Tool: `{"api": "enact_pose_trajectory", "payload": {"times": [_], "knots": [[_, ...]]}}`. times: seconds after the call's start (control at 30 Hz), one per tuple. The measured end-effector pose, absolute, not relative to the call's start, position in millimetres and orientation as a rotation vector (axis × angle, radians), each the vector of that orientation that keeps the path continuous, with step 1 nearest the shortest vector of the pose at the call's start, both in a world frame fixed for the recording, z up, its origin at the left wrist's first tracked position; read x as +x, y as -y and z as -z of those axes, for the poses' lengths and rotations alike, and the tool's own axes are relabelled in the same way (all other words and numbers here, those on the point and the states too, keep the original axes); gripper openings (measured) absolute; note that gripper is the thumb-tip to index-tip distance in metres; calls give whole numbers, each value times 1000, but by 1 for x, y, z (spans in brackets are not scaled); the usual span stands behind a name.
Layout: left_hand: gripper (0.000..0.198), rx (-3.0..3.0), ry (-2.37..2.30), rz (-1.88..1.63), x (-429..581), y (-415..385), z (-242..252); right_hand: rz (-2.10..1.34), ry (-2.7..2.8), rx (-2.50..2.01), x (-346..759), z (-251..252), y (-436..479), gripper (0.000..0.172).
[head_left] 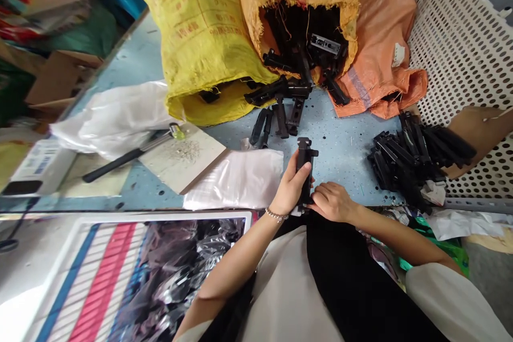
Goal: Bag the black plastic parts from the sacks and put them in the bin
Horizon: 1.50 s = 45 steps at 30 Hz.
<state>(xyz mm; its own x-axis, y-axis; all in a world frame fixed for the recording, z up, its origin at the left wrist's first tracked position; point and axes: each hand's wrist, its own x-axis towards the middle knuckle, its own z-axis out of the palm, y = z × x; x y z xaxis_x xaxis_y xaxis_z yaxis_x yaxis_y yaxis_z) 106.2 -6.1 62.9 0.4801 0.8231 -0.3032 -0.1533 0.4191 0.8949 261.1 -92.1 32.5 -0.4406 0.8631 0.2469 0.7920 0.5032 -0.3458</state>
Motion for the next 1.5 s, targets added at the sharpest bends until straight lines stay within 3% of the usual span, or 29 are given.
{"api": "enact_pose_trajectory", "payload": {"times": [0.07, 0.23, 0.37, 0.5, 0.63, 0.8, 0.87, 0.9, 0.97, 1.03, 1.17, 1.33, 1.5], "knots": [[73, 935, -850, -740, 109, 7, -57, -271, 2436, -1328, 266, -29, 90, 40], [52, 1097, -984, -727, 129, 10, -9, -811, 2378, -1458, 321, -40, 6, 40], [32, 1532, -1079, -729, 160, 18, 25, -173, 1648, -2183, 376, -53, -107, 33], [35, 1795, -1085, -817, 169, 20, 34, -225, 1272, -2341, 403, -61, -163, 33], [33, 1655, -1026, -901, 158, 2, 31, -351, 1244, -2209, 400, -62, -137, 30], [67, 1071, -725, -1004, 165, -28, 5, -749, 1295, -1931, 352, -42, -27, 44], [72, 861, -611, -1000, 168, -32, -11, -1105, 1324, -1602, 332, -39, 12, 46], [68, 802, -593, -972, 167, -32, -19, -1113, 1348, -1554, 325, -41, 25, 46], [55, 746, -611, -888, 161, -26, -35, -870, 1442, -1570, 318, -49, 35, 45], [46, 723, -646, -807, 152, -17, -47, -421, 1597, -1613, 319, -59, 27, 43], [43, 652, -683, -681, 139, 0, -59, 152, 2022, -1438, 327, -69, -8, 44], [42, 695, -795, -754, 136, 2, -58, 34, 1987, -1425, 314, -64, -17, 44], [45, 709, -856, -773, 131, -10, -56, 26, 2191, -1251, 287, -51, 31, 39]]}}
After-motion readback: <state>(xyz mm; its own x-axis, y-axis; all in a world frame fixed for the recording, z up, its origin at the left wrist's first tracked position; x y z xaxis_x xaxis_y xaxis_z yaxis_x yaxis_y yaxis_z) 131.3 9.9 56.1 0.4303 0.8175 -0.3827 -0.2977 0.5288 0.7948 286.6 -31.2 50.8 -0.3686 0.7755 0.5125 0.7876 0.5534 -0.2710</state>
